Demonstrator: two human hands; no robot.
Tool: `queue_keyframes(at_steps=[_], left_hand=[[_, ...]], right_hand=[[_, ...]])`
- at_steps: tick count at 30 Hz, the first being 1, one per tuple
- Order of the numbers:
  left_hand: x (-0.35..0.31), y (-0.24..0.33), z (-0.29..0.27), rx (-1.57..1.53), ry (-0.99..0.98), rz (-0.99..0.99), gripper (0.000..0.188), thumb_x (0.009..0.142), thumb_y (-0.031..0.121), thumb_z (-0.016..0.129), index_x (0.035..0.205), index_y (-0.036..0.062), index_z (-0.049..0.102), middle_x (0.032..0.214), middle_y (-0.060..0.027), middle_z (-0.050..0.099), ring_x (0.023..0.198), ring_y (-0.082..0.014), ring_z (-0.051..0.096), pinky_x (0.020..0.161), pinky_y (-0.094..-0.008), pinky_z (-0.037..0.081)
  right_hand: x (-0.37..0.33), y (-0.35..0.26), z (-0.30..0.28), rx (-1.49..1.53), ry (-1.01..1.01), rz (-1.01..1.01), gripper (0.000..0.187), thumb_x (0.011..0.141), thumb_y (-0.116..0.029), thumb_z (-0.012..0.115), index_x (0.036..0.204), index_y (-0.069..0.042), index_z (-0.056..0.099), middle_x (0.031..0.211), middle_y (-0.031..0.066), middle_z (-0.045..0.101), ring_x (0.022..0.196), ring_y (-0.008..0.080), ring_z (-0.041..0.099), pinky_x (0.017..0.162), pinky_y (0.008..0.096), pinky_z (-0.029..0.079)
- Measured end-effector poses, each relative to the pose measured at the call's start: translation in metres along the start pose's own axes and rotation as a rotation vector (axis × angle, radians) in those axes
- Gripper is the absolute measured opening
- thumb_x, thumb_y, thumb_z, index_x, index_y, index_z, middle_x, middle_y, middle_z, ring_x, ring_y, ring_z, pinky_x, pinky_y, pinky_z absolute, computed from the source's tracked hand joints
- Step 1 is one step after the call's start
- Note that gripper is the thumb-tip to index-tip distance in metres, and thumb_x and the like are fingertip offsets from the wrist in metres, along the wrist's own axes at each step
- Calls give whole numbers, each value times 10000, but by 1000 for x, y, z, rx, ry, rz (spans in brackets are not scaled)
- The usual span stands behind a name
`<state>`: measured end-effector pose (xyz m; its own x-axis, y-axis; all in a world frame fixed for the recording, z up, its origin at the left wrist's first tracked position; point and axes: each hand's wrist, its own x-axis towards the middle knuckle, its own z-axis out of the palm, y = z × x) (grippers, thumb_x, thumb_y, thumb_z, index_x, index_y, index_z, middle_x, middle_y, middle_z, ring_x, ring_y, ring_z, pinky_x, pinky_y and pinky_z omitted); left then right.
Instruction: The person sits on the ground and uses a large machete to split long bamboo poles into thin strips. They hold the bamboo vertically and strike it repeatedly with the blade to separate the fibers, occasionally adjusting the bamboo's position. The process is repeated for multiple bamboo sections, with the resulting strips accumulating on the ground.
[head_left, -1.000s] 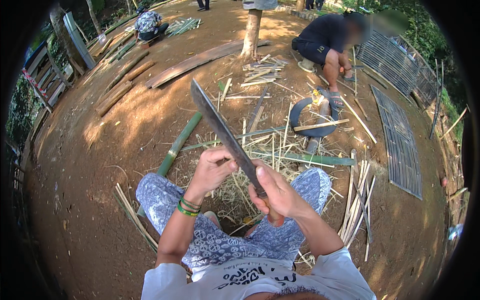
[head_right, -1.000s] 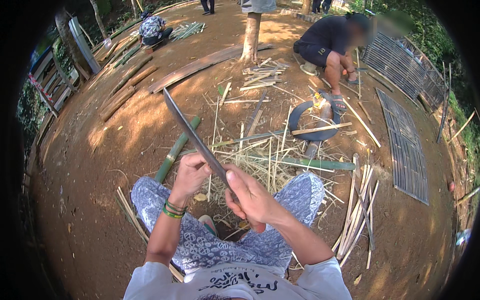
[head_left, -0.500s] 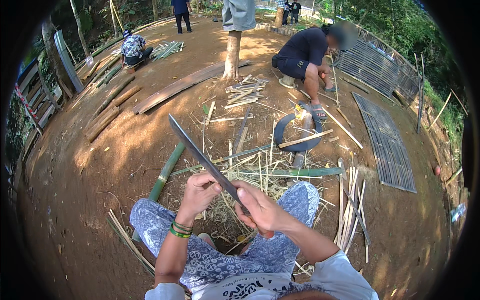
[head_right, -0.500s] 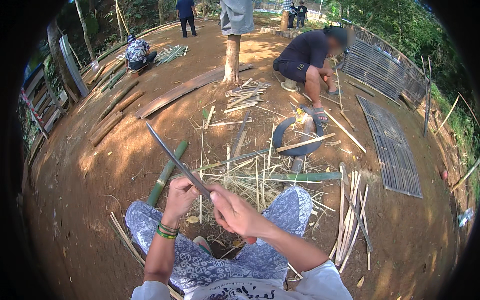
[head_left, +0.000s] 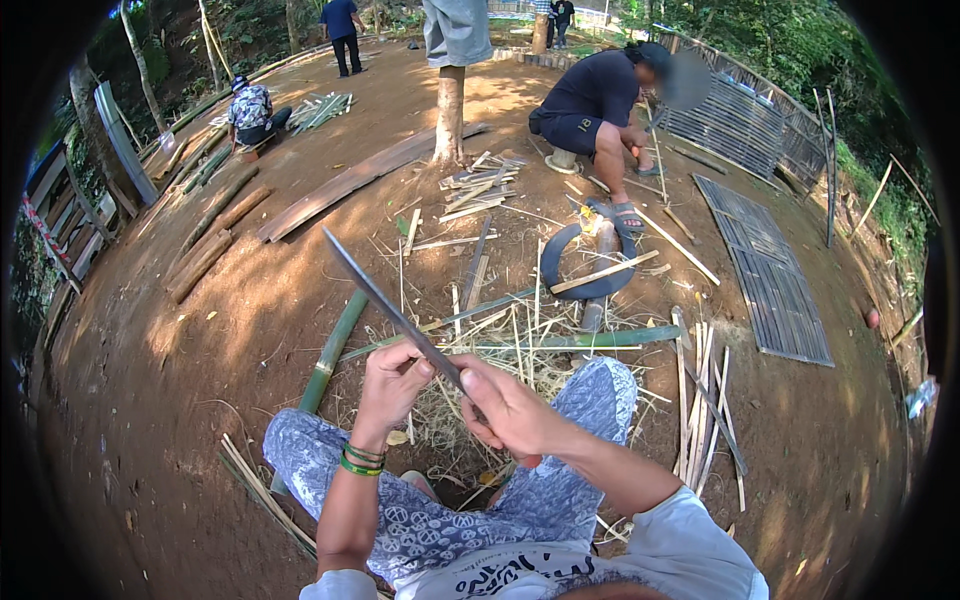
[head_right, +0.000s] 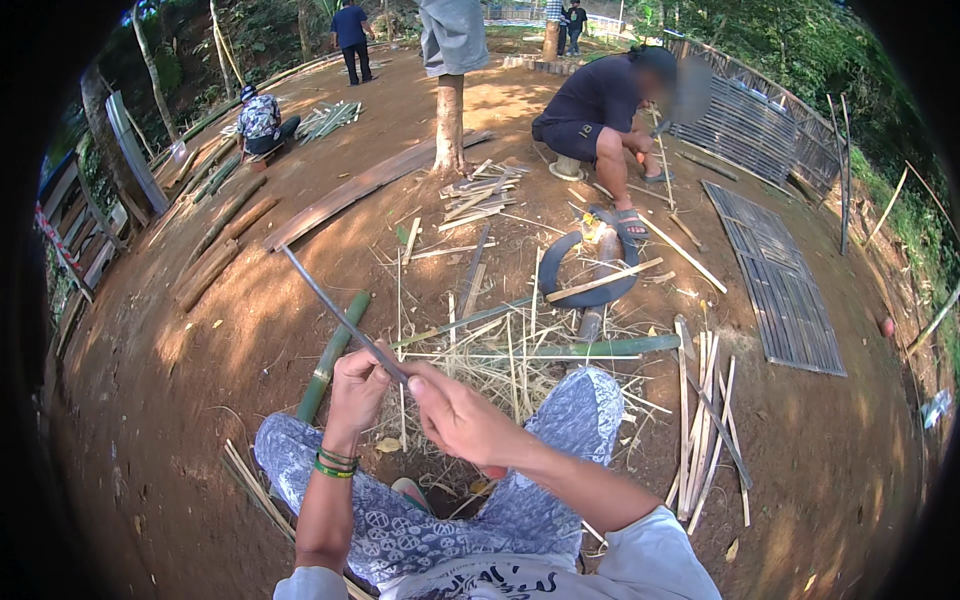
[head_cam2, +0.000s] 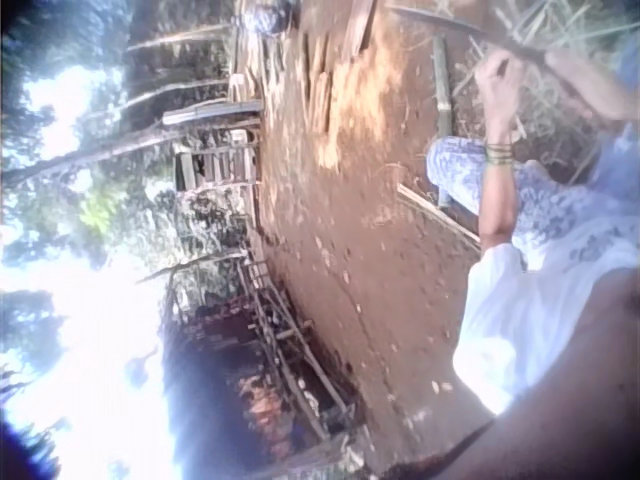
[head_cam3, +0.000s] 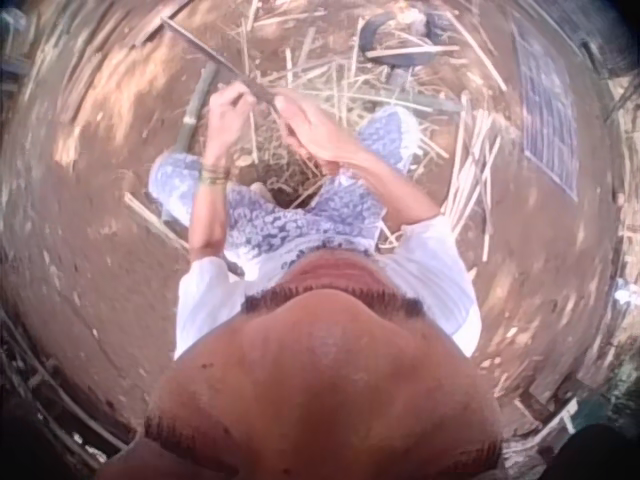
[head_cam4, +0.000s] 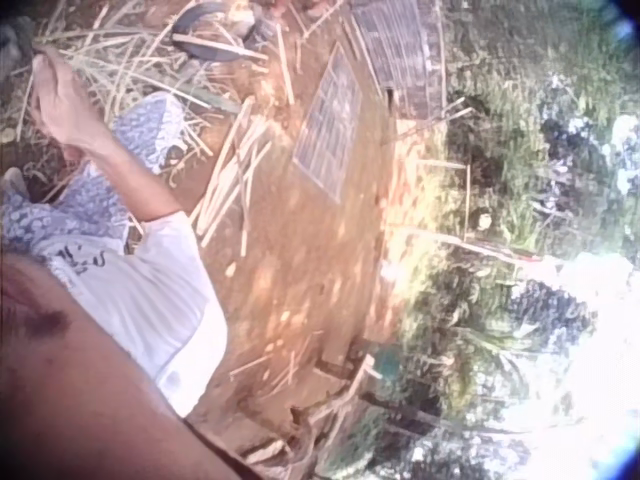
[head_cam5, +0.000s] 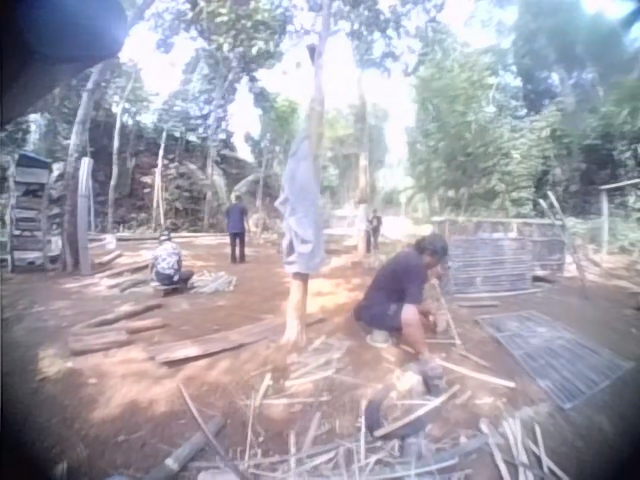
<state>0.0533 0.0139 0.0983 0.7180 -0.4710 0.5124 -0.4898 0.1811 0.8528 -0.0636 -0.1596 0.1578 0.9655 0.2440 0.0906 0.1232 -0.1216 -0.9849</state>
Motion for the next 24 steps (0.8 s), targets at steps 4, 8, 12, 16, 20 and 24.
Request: queue_keyframes(at_steps=[4, 8, 12, 16, 20, 24], left_hand=[[-1, 1, -3, -64, -51, -17, 237, 930, 253, 722, 946, 16, 720, 853, -26, 666, 774, -113, 589, 687, -285, 472], [4, 2, -4, -109, -56, -14, 215, 941, 230, 711, 934, 15, 709, 864, -19, 660, 772, -98, 572, 673, -273, 461], [3, 1, -5, -75, -57, -17, 189, 941, 202, 709, 934, 13, 705, 813, -19, 629, 730, -102, 541, 643, -269, 437], [6, 3, -1, -90, -40, 1, 193, 939, 210, 713, 939, 16, 708, 800, -12, 621, 736, -98, 541, 642, -264, 435], [6, 8, 0, -62, -51, -12, 196, 938, 213, 715, 940, 17, 709, 795, -12, 624, 734, -97, 543, 644, -269, 441], [4, 1, -1, -35, -27, 31, 175, 941, 194, 710, 932, 19, 710, 801, -19, 638, 735, -98, 561, 647, -272, 456]], right_hand=[[0, -14, -5, 31, -39, 96, 439, 1101, -335, 330, 1438, -84, 454, 606, 6, 488, 513, 96, 488, 528, 283, 428], [3, -8, -10, 203, -85, 139, 462, 1104, -353, 303, 1462, -88, 425, 596, 2, 485, 493, 92, 475, 509, 272, 422], [4, -10, -2, -70, -9, 21, 463, 1106, -348, 290, 1461, -83, 423, 574, -2, 476, 466, 90, 463, 482, 268, 406], [1, -9, -7, 66, -34, 84, 451, 1102, -330, 308, 1466, -89, 423, 565, -5, 467, 461, 100, 461, 487, 283, 412], [1, -5, -4, -35, 7, 43, 442, 1102, -320, 310, 1458, -86, 429, 569, 2, 469, 468, 99, 466, 489, 291, 410], [6, 1, -2, -228, 77, -113, 437, 1102, -318, 315, 1457, -93, 435, 575, 12, 474, 475, 101, 471, 500, 297, 417]])
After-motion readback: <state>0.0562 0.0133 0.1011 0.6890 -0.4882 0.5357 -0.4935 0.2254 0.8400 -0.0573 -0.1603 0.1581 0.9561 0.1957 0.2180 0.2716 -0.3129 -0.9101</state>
